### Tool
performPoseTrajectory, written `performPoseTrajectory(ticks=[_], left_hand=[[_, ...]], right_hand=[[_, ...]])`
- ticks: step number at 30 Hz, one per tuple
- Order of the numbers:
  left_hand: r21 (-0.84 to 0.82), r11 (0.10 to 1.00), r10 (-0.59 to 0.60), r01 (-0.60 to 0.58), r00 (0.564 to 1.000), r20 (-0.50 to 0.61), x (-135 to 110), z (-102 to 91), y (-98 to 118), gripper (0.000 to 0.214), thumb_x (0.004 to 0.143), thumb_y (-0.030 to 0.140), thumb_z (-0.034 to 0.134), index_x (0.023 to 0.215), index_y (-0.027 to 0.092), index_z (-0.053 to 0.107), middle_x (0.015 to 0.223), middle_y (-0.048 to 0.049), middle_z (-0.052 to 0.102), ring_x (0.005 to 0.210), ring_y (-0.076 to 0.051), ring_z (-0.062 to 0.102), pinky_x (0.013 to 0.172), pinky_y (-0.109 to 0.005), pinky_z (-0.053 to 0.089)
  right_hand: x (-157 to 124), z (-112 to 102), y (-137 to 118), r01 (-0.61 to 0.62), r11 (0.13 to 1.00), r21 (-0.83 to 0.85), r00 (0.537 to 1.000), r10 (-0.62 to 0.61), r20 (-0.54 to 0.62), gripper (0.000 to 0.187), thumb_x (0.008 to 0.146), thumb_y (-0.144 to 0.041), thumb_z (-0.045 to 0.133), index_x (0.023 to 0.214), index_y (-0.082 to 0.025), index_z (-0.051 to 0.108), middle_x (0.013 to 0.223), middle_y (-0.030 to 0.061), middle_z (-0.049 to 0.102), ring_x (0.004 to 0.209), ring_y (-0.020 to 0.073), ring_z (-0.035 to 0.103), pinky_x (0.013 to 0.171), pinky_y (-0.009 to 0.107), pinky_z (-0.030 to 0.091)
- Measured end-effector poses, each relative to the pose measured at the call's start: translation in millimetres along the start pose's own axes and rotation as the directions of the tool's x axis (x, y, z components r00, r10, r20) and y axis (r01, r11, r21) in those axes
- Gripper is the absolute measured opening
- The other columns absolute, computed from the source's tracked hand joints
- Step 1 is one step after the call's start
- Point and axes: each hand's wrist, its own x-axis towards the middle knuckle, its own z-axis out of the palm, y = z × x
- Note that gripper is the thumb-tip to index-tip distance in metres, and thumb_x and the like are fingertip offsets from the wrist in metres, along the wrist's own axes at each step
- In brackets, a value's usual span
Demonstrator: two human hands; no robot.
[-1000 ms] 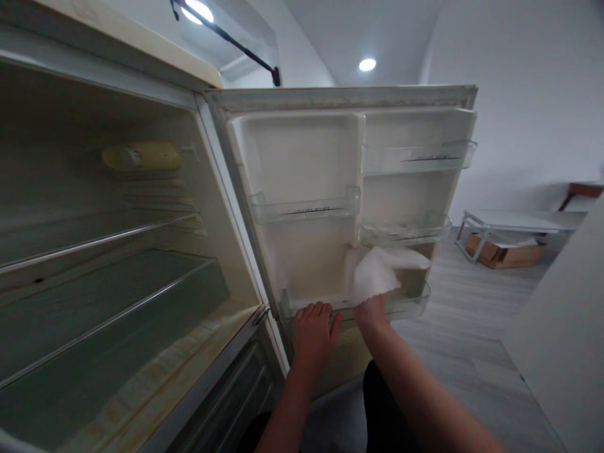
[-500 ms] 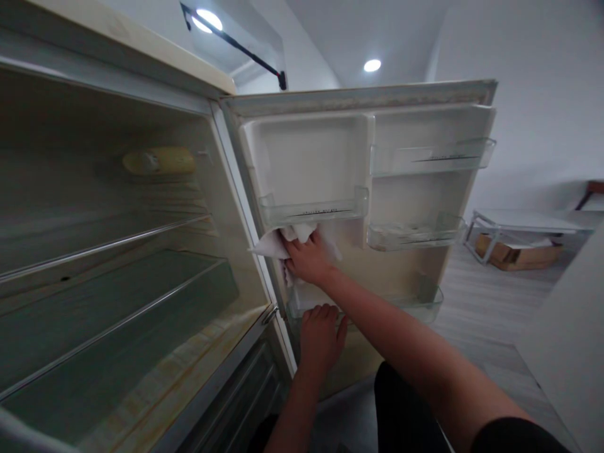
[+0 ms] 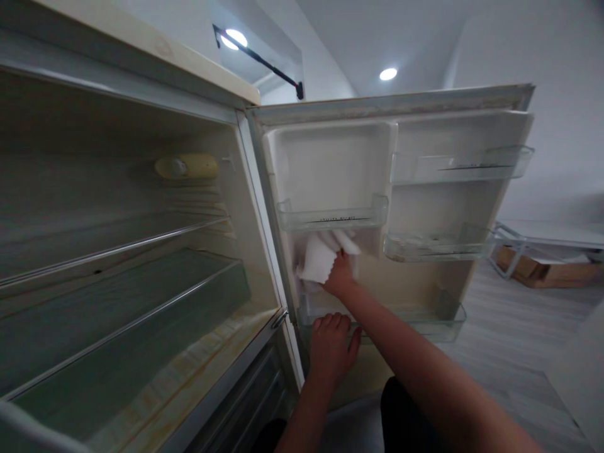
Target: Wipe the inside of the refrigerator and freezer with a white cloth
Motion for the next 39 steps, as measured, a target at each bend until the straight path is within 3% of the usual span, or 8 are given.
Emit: performPoseTrajectory(ticks=[4, 10, 15, 20, 23, 27, 34, 39], left_hand=[[0.017, 1.0, 0.0, 0.0, 1.0, 0.009, -0.6, -1.0, -1.0, 0.02, 0.098, 0.037, 0.054, 0.087, 0.021, 0.061, 0.087, -0.0046, 0.068, 0.089, -0.024, 0.062, 0.081, -0.042, 0.039], [-0.016, 1.0, 0.003, -0.003, 1.0, -0.007, -1.2, -5.7, -1.8, 0.02, 0.098, 0.038, 0.054, 0.089, 0.022, 0.061, 0.089, -0.003, 0.068, 0.091, -0.023, 0.061, 0.084, -0.042, 0.038], [0.004, 1.0, 0.011, -0.011, 1.0, -0.005, -0.5, -5.6, -0.6, 0.021, 0.099, 0.038, 0.052, 0.088, 0.022, 0.06, 0.088, -0.0035, 0.069, 0.09, -0.024, 0.062, 0.084, -0.042, 0.038], [-0.001, 1.0, 0.03, -0.03, 0.999, -0.01, -0.4, -6.5, -3.3, 0.023, 0.1, 0.039, 0.05, 0.086, 0.023, 0.058, 0.088, -0.004, 0.068, 0.092, -0.024, 0.062, 0.084, -0.041, 0.038], [-0.007, 0.999, 0.037, -0.037, 0.999, -0.005, -1.2, -7.3, -5.4, 0.023, 0.1, 0.039, 0.05, 0.086, 0.023, 0.059, 0.089, -0.0042, 0.067, 0.092, -0.024, 0.062, 0.083, -0.041, 0.038], [0.002, 0.999, 0.042, -0.042, 0.999, -0.004, -1.8, -5.7, -6.9, 0.025, 0.1, 0.04, 0.049, 0.085, 0.023, 0.058, 0.086, -0.0032, 0.066, 0.089, -0.023, 0.061, 0.083, -0.04, 0.037], [0.038, 0.998, 0.041, -0.039, 0.998, -0.046, 5.5, 1.3, -2.3, 0.028, 0.101, 0.041, 0.048, 0.082, 0.022, 0.058, 0.082, -0.0025, 0.065, 0.085, -0.023, 0.06, 0.081, -0.041, 0.035], [0.058, 0.998, 0.026, -0.023, 0.998, -0.06, 11.6, 6.3, 2.2, 0.027, 0.1, 0.041, 0.049, 0.084, 0.022, 0.059, 0.084, -0.0023, 0.066, 0.086, -0.023, 0.061, 0.081, -0.041, 0.035]], right_hand=[[16.1, -3.5, 7.4, 0.297, 0.954, -0.045, 0.945, -0.3, -0.13, 0.044, 0.094, -0.04, 0.059, 0.124, -0.011, 0.072, 0.131, 0.019, 0.066, 0.135, 0.0344, 0.05, 0.124, 0.057, 0.02], [-15.4, -11.1, 49.2, 0.025, 0.997, -0.077, 0.987, -0.037, -0.157, 0.056, 0.094, -0.058, 0.056, 0.12, -0.012, 0.075, 0.135, 0.0214, 0.063, 0.139, 0.0424, 0.045, 0.122, 0.069, 0.01], [-50.7, 0.1, 63.0, 0.16, 0.979, -0.129, 0.987, -0.161, 0.005, 0.036, 0.088, -0.047, 0.069, 0.106, -0.018, 0.081, 0.124, 0.0167, 0.07, 0.136, 0.0418, 0.05, 0.122, 0.07, 0.011], [-65.8, -12.9, 94.5, 0.351, 0.927, -0.134, 0.923, -0.317, 0.218, 0.038, 0.091, -0.041, 0.068, 0.111, -0.01, 0.078, 0.117, 0.0191, 0.072, 0.131, 0.0326, 0.054, 0.121, 0.052, 0.029], [-86.6, -30.0, 127.8, 0.299, 0.945, -0.135, 0.912, -0.241, 0.332, 0.03, 0.095, -0.033, 0.062, 0.11, -0.012, 0.078, 0.116, 0.0191, 0.071, 0.125, 0.0283, 0.058, 0.1, 0.039, 0.047], [-128.1, -47.8, 168.8, 0.039, 0.964, -0.262, 0.932, 0.06, 0.359, 0.037, 0.099, -0.041, 0.054, 0.1, -0.014, 0.08, 0.102, 0.0197, 0.074, 0.101, 0.0294, 0.067, 0.082, 0.039, 0.048], [-161.8, -32.8, 170.6, -0.267, 0.866, -0.422, 0.959, 0.283, -0.026, 0.05, 0.098, -0.055, 0.052, 0.103, -0.014, 0.079, 0.125, 0.0269, 0.066, 0.122, 0.0411, 0.056, 0.11, 0.057, 0.029], [-139.0, -20.2, 172.4, -0.005, 0.931, -0.364, 0.99, 0.055, 0.126, 0.023, 0.09, -0.031, 0.069, 0.103, -0.015, 0.079, 0.117, 0.0202, 0.071, 0.118, 0.0366, 0.062, 0.106, 0.053, 0.043]])
